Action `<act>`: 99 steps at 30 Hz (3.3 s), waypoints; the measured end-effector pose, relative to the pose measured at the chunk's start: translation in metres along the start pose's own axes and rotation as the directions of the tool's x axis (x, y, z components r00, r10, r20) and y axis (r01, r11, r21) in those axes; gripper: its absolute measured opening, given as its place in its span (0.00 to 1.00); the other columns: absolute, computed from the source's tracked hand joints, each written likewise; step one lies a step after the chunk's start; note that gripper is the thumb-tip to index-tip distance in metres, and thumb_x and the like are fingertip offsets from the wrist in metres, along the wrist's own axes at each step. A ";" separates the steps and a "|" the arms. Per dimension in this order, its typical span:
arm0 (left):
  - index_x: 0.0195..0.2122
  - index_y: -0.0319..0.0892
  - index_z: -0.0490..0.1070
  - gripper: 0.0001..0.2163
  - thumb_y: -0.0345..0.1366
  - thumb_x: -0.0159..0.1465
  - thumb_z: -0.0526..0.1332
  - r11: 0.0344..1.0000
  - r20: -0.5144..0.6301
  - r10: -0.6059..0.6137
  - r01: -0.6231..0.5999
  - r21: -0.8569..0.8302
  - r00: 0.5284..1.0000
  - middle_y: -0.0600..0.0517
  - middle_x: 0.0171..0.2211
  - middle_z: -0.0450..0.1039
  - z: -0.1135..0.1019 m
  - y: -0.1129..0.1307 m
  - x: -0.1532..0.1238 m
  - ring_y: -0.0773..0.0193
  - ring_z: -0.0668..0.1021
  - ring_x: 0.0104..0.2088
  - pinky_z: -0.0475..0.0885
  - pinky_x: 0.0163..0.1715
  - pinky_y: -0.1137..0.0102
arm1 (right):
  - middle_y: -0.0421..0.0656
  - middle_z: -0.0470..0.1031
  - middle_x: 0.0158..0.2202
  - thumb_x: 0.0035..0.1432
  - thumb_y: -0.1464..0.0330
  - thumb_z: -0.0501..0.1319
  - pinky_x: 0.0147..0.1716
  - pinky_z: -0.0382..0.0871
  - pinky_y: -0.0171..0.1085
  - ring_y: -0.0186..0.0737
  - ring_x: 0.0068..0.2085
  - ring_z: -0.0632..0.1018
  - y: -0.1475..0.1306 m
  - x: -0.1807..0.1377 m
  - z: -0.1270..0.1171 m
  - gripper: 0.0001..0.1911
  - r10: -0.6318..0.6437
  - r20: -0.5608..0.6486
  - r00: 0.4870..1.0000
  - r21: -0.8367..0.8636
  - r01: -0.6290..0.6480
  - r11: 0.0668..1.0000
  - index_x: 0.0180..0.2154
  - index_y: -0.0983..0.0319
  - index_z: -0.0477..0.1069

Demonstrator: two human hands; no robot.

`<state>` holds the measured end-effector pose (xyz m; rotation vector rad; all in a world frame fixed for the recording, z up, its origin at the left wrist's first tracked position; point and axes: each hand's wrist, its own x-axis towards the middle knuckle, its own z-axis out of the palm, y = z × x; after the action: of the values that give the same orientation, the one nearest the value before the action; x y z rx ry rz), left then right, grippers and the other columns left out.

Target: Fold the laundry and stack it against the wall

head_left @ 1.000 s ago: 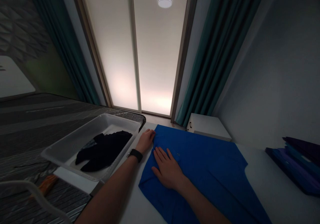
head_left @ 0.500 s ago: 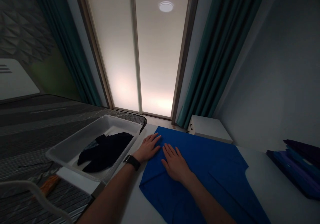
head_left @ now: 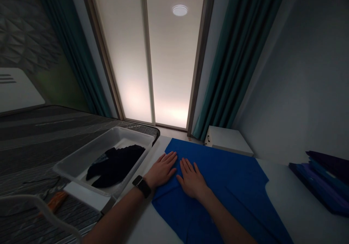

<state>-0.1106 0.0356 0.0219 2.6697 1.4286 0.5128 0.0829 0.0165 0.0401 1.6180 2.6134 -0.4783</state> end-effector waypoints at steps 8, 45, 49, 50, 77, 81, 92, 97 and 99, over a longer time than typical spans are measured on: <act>0.66 0.47 0.53 0.26 0.47 0.69 0.52 0.999 0.078 -0.040 0.043 -0.033 0.996 0.46 0.67 0.52 -0.005 -0.003 -0.014 0.56 0.56 0.66 0.49 0.65 0.55 | 0.44 0.32 0.70 0.65 0.50 0.31 0.65 0.28 0.51 0.42 0.69 0.36 -0.001 -0.002 -0.003 0.38 0.006 0.020 1.000 0.000 -0.006 1.000 0.68 0.66 0.36; 0.32 0.44 0.75 0.09 0.35 0.64 0.55 0.944 -0.150 -0.323 0.306 -0.123 0.935 0.50 0.31 0.77 -0.013 -0.012 -0.007 0.58 0.75 0.35 0.65 0.38 0.65 | 0.45 0.38 0.70 0.67 0.56 0.33 0.65 0.31 0.49 0.40 0.69 0.40 -0.015 0.065 0.002 0.34 -0.120 -0.075 0.990 -0.024 0.119 0.993 0.68 0.67 0.41; 0.28 0.43 0.73 0.12 0.37 0.65 0.55 0.926 -0.123 -0.373 0.360 -0.115 0.920 0.50 0.31 0.76 -0.012 -0.013 -0.006 0.59 0.76 0.35 0.62 0.37 0.66 | 0.46 0.40 0.70 0.67 0.58 0.34 0.65 0.30 0.48 0.40 0.69 0.42 -0.014 0.062 0.003 0.33 -0.145 -0.131 0.981 -0.053 0.139 0.989 0.68 0.67 0.42; 0.28 0.43 0.73 0.12 0.38 0.65 0.55 0.921 -0.117 -0.385 0.372 -0.115 0.916 0.50 0.31 0.76 -0.012 -0.012 -0.006 0.60 0.76 0.35 0.62 0.37 0.66 | 0.46 0.41 0.70 0.67 0.59 0.35 0.65 0.30 0.48 0.40 0.69 0.43 -0.014 0.061 0.003 0.32 -0.161 -0.158 0.974 -0.068 0.152 0.986 0.68 0.67 0.43; 0.48 0.47 0.73 0.14 0.30 0.67 0.51 0.991 -0.126 -0.129 0.130 0.001 0.984 0.49 0.50 0.72 -0.014 -0.004 -0.008 0.59 0.74 0.46 0.66 0.47 0.63 | 0.47 0.38 0.70 0.66 0.51 0.34 0.66 0.30 0.49 0.44 0.69 0.41 -0.004 0.029 -0.006 0.38 -0.129 0.010 0.992 -0.027 0.129 0.991 0.68 0.68 0.42; 0.56 0.48 0.69 0.16 0.35 0.68 0.51 0.998 -0.092 -0.036 0.041 0.050 0.995 0.51 0.58 0.69 -0.020 -0.001 -0.013 0.55 0.70 0.54 0.63 0.54 0.57 | 0.47 0.37 0.70 0.65 0.52 0.36 0.66 0.30 0.49 0.43 0.69 0.41 0.000 0.029 -0.009 0.38 -0.099 0.022 0.995 -0.036 0.100 0.994 0.68 0.68 0.41; 0.64 0.46 0.57 0.22 0.46 0.72 0.45 0.984 0.041 0.053 -0.060 0.168 0.998 0.50 0.64 0.60 -0.018 0.000 -0.024 0.58 0.61 0.64 0.54 0.63 0.57 | 0.43 0.31 0.70 0.65 0.50 0.33 0.65 0.27 0.49 0.41 0.69 0.36 0.004 0.028 -0.004 0.37 -0.102 0.045 0.994 -0.011 0.102 0.995 0.68 0.63 0.37; 0.65 0.45 0.56 0.23 0.47 0.71 0.45 0.990 0.061 0.048 -0.056 0.130 0.997 0.48 0.65 0.58 -0.018 0.005 -0.024 0.58 0.60 0.65 0.53 0.64 0.57 | 0.43 0.31 0.70 0.65 0.50 0.32 0.65 0.26 0.49 0.42 0.69 0.35 0.003 0.027 -0.003 0.38 -0.105 0.030 0.994 -0.008 0.105 0.994 0.68 0.63 0.37; 0.65 0.44 0.56 0.23 0.46 0.71 0.46 0.994 0.070 0.025 -0.032 0.102 0.997 0.48 0.65 0.58 -0.019 0.005 -0.024 0.58 0.60 0.65 0.54 0.64 0.56 | 0.43 0.32 0.70 0.65 0.49 0.33 0.65 0.27 0.49 0.42 0.69 0.36 0.003 0.026 -0.003 0.38 -0.108 0.027 0.994 0.003 0.108 0.994 0.68 0.63 0.38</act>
<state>-0.1247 0.0112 0.0348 2.7613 1.4381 0.3551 0.0742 0.0416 0.0369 1.4651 2.6909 -0.5028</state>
